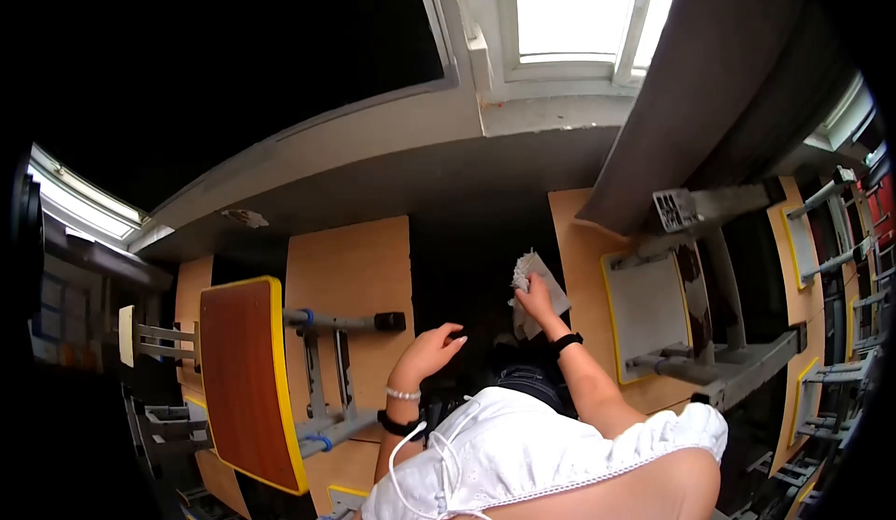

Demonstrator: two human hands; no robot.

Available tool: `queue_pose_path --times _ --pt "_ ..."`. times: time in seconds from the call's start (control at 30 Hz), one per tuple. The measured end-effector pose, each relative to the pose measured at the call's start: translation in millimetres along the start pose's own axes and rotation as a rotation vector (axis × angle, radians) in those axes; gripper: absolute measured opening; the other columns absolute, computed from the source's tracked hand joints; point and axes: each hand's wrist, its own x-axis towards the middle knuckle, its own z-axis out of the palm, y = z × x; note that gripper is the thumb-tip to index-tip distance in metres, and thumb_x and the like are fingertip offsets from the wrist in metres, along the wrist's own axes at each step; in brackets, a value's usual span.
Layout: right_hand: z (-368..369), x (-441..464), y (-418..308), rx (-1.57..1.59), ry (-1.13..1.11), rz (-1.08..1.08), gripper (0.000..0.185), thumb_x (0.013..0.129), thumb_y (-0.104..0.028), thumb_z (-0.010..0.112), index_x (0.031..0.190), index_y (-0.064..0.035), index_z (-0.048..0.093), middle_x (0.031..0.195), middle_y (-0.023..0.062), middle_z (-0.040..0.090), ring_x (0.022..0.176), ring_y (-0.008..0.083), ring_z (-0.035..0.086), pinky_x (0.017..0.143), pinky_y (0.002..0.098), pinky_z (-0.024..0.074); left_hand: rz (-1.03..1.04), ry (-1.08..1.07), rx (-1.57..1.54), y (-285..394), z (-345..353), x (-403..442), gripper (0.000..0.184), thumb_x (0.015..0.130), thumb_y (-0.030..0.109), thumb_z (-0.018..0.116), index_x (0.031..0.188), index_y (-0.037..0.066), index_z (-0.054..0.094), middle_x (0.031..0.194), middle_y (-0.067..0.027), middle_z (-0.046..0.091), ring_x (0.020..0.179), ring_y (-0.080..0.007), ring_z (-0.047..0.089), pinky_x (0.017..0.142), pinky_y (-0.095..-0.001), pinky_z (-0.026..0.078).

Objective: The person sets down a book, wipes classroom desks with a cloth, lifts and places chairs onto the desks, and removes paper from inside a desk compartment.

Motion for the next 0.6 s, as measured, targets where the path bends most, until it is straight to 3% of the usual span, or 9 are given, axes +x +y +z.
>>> queue_pose_path --times 0.13,0.2,0.23,0.47,0.53,0.6 --pt "30.0 40.4 -30.3 -0.047 -0.046 -0.063 0.03 0.067 -0.017 0.06 0.089 0.0 0.049 0.084 0.0221 0.054 0.083 0.0393 0.053 0.071 0.0424 0.0434 -0.153 0.037 -0.139 -41.1 -15.0 -16.3 0.037 0.085 0.027 0.057 0.11 0.0 0.054 0.081 -0.0148 0.064 0.074 -0.0224 0.061 0.067 -0.0306 0.047" --pt "46.9 54.3 -45.0 -0.011 -0.048 -0.122 0.025 0.066 -0.014 0.059 0.083 0.0 0.047 0.079 0.021 0.052 0.078 0.0396 0.051 0.068 0.0438 0.0419 -0.266 0.073 -0.138 -56.4 -21.5 -36.1 0.038 0.084 0.031 0.057 0.11 0.003 0.055 0.084 -0.0154 0.064 0.077 -0.0286 0.061 0.069 -0.0349 0.048" --pt "55.4 56.1 -49.8 0.012 -0.017 -0.185 0.025 0.066 -0.014 0.059 0.082 0.0001 0.047 0.078 0.0211 0.051 0.076 0.0395 0.05 0.066 0.0449 0.041 -0.286 0.075 -0.179 -63.7 -24.3 -46.4 0.039 0.084 0.03 0.057 0.111 0.003 0.054 0.084 -0.0159 0.063 0.077 -0.0276 0.062 0.068 -0.0341 0.048" --pt "83.3 31.8 -107.2 0.076 -0.185 -0.102 0.028 0.068 -0.017 0.059 0.088 0.0012 0.05 0.081 0.0214 0.056 0.078 0.037 0.055 0.067 0.04 0.0438 -0.274 0.044 -0.301 -93.8 -24.2 -70.4 0.038 0.084 0.027 0.057 0.111 0.001 0.053 0.088 -0.0171 0.063 0.078 -0.0271 0.062 0.071 -0.032 0.048" --pt "87.5 27.3 -126.0 0.095 -0.289 0.064 0.031 0.069 -0.019 0.06 0.09 0.0015 0.049 0.075 0.0207 0.057 0.071 0.0355 0.057 0.062 0.0397 0.0447 -0.273 0.029 -0.282 -99.4 -21.7 -70.7 0.038 0.084 0.027 0.057 0.111 0.001 0.054 0.09 -0.0172 0.063 0.079 -0.0269 0.062 0.071 -0.0322 0.048" --pt "99.1 34.0 -139.1 0.116 -0.286 0.068 0.033 0.069 -0.019 0.06 0.091 0.0024 0.049 0.073 0.0197 0.056 0.068 0.034 0.057 0.06 0.0393 0.0446 -0.309 0.019 -0.296 -94.1 -26.5 -69.6 0.037 0.084 0.026 0.058 0.111 0.001 0.054 0.091 -0.0172 0.062 0.08 -0.0259 0.062 0.072 -0.0322 0.048"
